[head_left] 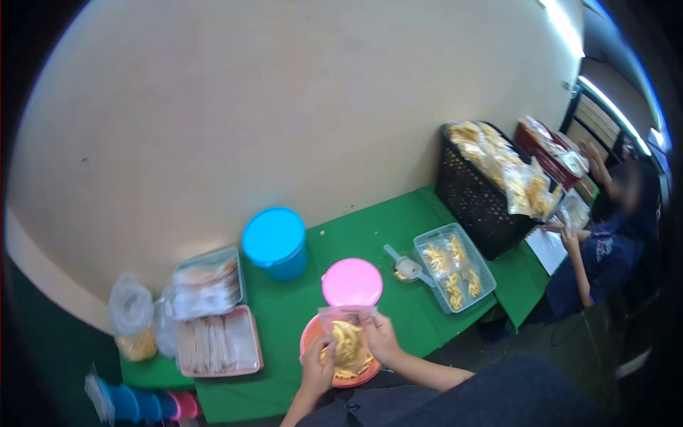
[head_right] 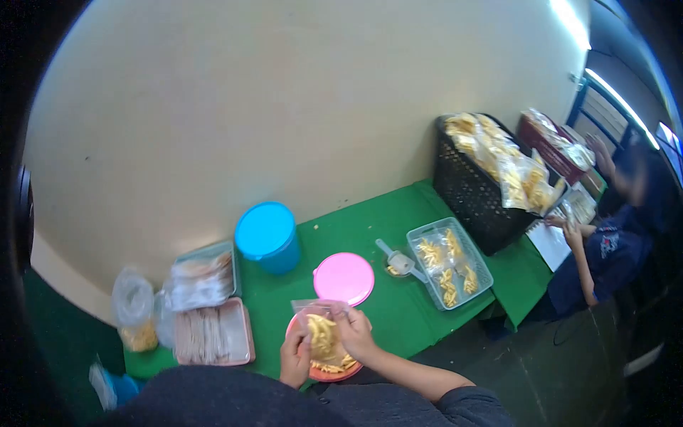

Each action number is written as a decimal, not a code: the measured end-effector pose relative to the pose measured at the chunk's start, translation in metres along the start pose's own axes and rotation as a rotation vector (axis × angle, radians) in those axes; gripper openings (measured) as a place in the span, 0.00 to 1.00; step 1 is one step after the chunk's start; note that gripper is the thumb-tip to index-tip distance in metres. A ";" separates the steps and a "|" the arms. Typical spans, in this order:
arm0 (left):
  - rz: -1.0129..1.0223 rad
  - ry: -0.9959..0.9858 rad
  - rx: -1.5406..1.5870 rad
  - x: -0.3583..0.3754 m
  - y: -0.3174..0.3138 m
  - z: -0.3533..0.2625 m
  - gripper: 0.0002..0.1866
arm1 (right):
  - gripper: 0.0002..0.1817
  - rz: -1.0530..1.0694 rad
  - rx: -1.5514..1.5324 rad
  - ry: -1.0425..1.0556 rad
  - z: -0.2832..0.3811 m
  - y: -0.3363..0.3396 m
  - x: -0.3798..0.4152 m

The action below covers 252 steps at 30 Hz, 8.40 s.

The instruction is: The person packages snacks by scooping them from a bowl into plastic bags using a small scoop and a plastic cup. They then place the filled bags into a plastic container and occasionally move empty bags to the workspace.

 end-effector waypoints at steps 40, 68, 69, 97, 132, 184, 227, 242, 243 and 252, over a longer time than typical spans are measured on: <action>0.050 0.333 0.636 -0.011 -0.001 0.075 0.32 | 0.19 0.349 0.357 -0.105 -0.058 0.025 0.029; -0.394 1.001 -1.051 0.090 0.174 0.217 0.37 | 0.24 -0.585 1.397 -0.671 -0.134 0.366 0.090; -0.426 0.945 -1.082 0.091 0.174 0.224 0.38 | 0.23 -0.628 1.479 -0.685 -0.131 0.358 0.086; 0.042 0.770 -0.721 0.072 0.168 0.282 0.49 | 0.23 -0.624 1.119 0.670 0.039 0.161 -0.038; -0.186 0.223 0.759 0.032 0.052 0.036 0.22 | 0.11 0.912 0.339 -0.312 -0.019 -0.023 -0.022; -0.159 0.005 0.837 -0.014 0.022 -0.023 0.32 | 0.25 0.581 0.477 0.031 -0.058 -0.014 0.021; 0.071 0.185 -0.133 0.014 0.057 0.042 0.26 | 0.13 0.752 1.345 -0.640 -0.121 0.016 0.027; -0.019 0.241 -0.046 0.033 0.069 0.056 0.26 | 0.18 0.386 0.144 -0.593 -0.179 -0.010 0.062; -0.037 0.250 -0.027 0.034 0.072 0.059 0.26 | 0.17 0.361 0.118 -0.598 -0.168 -0.010 0.058; -0.138 0.332 -0.091 0.048 0.097 0.096 0.26 | 0.15 0.126 0.162 -0.504 -0.106 -0.011 0.042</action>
Point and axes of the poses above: each hand's wrist, its own x-axis away from the middle knuckle, its own y-axis out of the back of the hand, z = x × y, the point moved 3 cm from there along -x, towards the middle knuckle, and after that the axes turned 8 degrees about z, right-handed, at the moved point
